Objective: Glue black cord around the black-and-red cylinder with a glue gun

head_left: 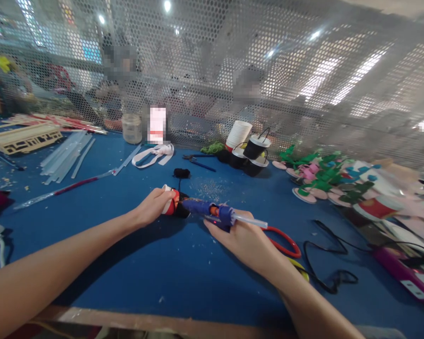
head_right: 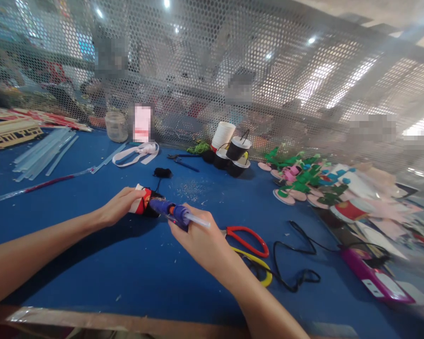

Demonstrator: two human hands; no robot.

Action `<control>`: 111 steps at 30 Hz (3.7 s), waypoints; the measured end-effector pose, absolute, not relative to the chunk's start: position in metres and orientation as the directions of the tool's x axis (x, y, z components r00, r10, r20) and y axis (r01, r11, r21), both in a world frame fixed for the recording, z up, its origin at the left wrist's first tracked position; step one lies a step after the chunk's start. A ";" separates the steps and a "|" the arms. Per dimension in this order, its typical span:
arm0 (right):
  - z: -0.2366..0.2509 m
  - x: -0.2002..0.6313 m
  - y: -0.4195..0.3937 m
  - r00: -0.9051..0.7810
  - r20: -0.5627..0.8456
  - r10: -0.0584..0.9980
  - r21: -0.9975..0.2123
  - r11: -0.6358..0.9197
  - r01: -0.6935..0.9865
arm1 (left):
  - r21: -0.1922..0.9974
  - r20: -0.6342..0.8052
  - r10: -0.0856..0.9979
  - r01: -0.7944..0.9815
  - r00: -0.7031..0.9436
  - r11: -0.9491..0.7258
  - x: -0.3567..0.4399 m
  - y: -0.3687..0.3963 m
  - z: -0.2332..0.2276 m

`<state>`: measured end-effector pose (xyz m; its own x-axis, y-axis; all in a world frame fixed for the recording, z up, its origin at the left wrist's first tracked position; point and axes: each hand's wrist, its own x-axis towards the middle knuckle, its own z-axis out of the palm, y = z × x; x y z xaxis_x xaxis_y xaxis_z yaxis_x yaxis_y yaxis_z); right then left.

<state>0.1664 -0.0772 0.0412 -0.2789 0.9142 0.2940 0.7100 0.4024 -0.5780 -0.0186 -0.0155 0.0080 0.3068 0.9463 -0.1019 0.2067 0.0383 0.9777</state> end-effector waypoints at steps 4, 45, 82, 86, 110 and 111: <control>0.039 0.165 -0.080 -0.294 0.297 0.908 -0.557 0.415 0.719 | 0.983 -0.134 0.956 0.161 0.263 0.093 -0.016 -0.015 0.009; 0.036 0.168 -0.068 -0.210 0.266 0.941 -0.534 0.325 0.780 | 0.918 -0.043 0.944 0.385 0.328 -0.091 -0.017 -0.021 0.007; 0.043 0.173 -0.076 -0.149 0.074 0.986 -0.774 0.152 0.615 | 0.950 -0.268 0.949 -0.120 0.168 0.290 -0.014 -0.010 0.007; 0.042 0.189 -0.061 0.011 0.069 0.998 -0.906 0.059 0.419 | 0.910 -0.359 0.927 -0.181 0.108 0.374 -0.014 -0.008 0.011; 0.030 0.166 -0.026 -0.224 0.196 0.955 -0.737 0.294 0.609 | 0.672 0.217 0.764 0.474 0.608 -0.569 -0.015 -0.044 0.022; 0.032 0.157 -0.027 -0.313 0.127 0.941 -0.789 0.287 0.543 | 0.659 0.222 0.756 0.477 0.616 -0.582 -0.015 -0.044 0.022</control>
